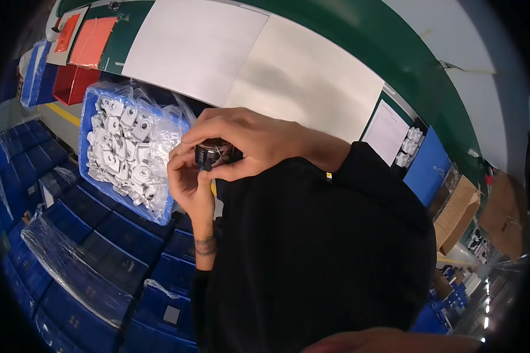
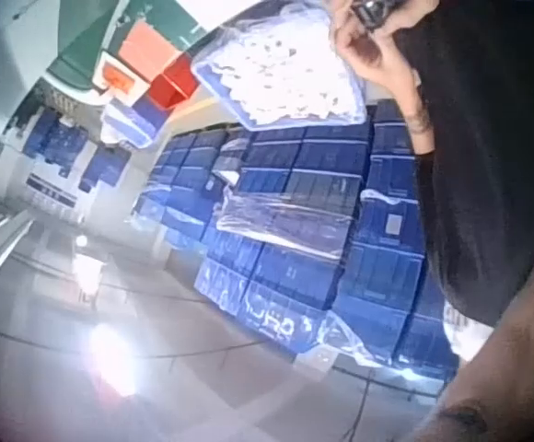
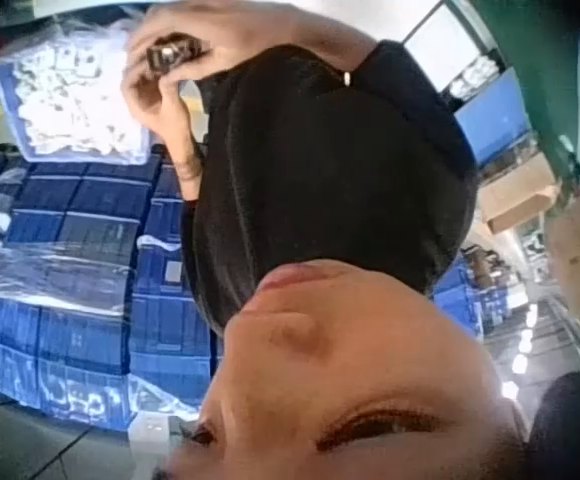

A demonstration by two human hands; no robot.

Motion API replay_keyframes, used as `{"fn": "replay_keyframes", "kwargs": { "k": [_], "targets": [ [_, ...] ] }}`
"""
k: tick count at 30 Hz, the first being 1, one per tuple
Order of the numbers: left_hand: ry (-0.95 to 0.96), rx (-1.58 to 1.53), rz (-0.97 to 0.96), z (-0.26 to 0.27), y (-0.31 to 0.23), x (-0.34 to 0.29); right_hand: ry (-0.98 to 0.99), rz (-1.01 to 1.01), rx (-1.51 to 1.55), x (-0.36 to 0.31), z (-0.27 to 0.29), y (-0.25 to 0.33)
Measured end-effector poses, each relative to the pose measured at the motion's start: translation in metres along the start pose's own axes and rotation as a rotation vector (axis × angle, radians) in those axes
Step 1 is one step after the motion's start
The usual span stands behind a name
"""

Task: Inspecting small electronic components and using a manual press to assemble parts on a factory floor.

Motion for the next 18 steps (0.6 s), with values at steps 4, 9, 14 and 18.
{"fn": "replay_keyframes", "kwargs": {
  "k": [4,9,14,18],
  "targets": [
    [-0.026,0.089,0.015,0.005,-0.011,-0.010,0.059,0.094,0.073,0.005,0.002,0.012],
    [0.025,-0.214,0.079,-0.001,-0.026,-0.005,-0.014,0.150,0.180,-0.001,0.002,0.011],
    [0.074,-0.203,0.247,0.000,-0.031,-0.007,0.084,0.107,0.100,0.005,0.006,0.026],
    [0.038,-0.224,0.229,-0.005,-0.036,-0.001,0.023,0.233,0.104,0.006,0.010,0.024]
  ]
}}
Point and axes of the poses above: each hand's wrist, its own x-axis towards the middle knuckle, its own z-axis out of the back of the hand, y = z × x, the point moved 3 cm from there along x, towards the middle knuckle, and after that the axes turned 14 degrees about x, right-handed, at the moved point
